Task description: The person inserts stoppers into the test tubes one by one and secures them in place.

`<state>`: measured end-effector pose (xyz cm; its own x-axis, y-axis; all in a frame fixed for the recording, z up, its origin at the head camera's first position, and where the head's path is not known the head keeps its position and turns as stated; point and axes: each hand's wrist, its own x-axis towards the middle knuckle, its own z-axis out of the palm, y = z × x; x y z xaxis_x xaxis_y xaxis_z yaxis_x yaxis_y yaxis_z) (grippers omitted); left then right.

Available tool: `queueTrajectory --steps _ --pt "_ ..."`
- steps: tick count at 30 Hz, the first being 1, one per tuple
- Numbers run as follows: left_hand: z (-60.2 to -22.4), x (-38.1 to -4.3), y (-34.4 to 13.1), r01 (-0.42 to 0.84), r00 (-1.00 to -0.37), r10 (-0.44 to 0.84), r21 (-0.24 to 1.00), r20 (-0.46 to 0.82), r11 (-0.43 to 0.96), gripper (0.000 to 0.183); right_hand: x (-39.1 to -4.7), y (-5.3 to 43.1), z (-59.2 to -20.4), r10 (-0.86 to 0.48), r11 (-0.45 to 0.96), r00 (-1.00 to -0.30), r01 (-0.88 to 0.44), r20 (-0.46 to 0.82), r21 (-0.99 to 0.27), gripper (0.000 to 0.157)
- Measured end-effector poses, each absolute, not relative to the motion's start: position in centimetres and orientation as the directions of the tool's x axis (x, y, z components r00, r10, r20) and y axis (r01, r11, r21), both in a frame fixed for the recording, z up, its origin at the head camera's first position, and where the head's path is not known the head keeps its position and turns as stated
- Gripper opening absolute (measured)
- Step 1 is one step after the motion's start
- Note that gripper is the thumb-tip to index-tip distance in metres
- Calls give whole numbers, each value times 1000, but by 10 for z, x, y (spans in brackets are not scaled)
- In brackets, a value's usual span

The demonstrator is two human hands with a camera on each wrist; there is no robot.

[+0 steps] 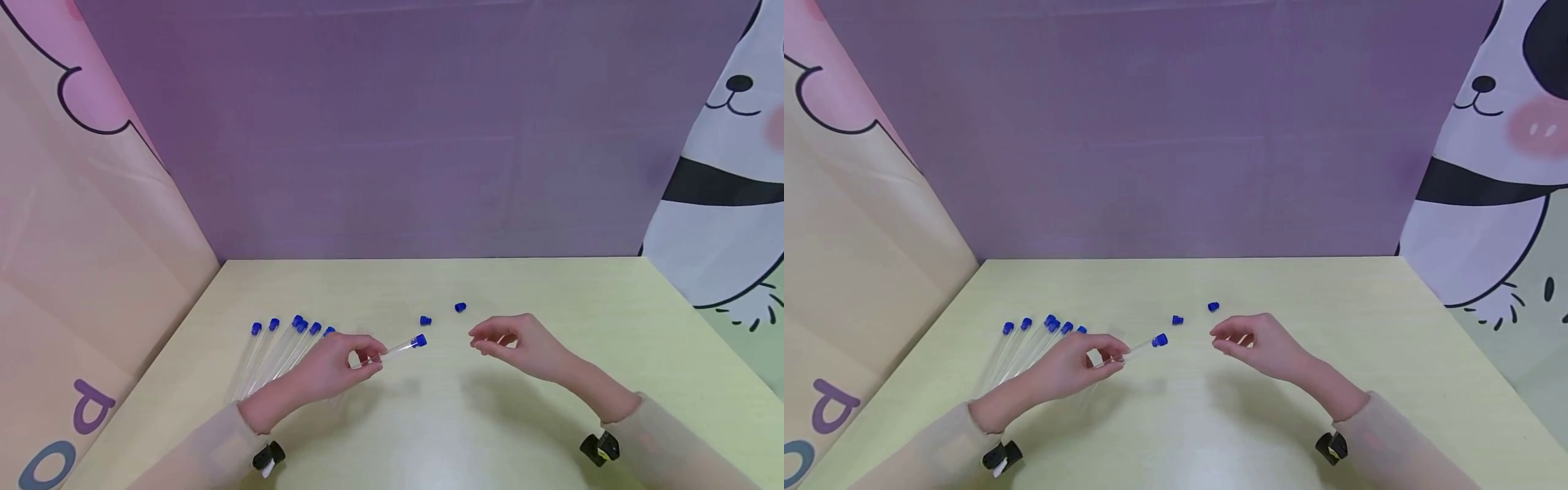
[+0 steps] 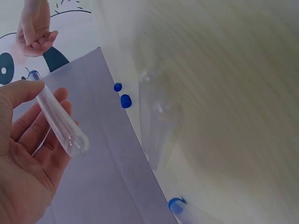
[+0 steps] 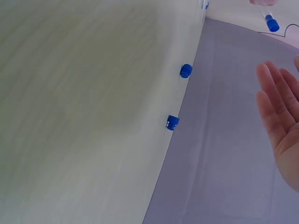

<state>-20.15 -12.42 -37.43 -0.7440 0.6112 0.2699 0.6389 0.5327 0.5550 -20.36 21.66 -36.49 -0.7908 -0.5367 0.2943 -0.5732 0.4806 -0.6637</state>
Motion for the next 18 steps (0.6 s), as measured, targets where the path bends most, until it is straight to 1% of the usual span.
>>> queueTrajectory --steps 6,15,18 --pt "-373 -200 -137 641 -757 591 489 278 591 15 -204 226 -368 -542 509 -783 -594 305 -623 17" --pt "-371 -202 -152 657 -746 596 479 297 583 20 -200 238 -373 -543 527 -793 -578 277 -623 17" --pt "-370 -203 -156 652 -751 595 471 288 595 25 -200 241 -373 -539 536 -797 -574 272 -619 18"
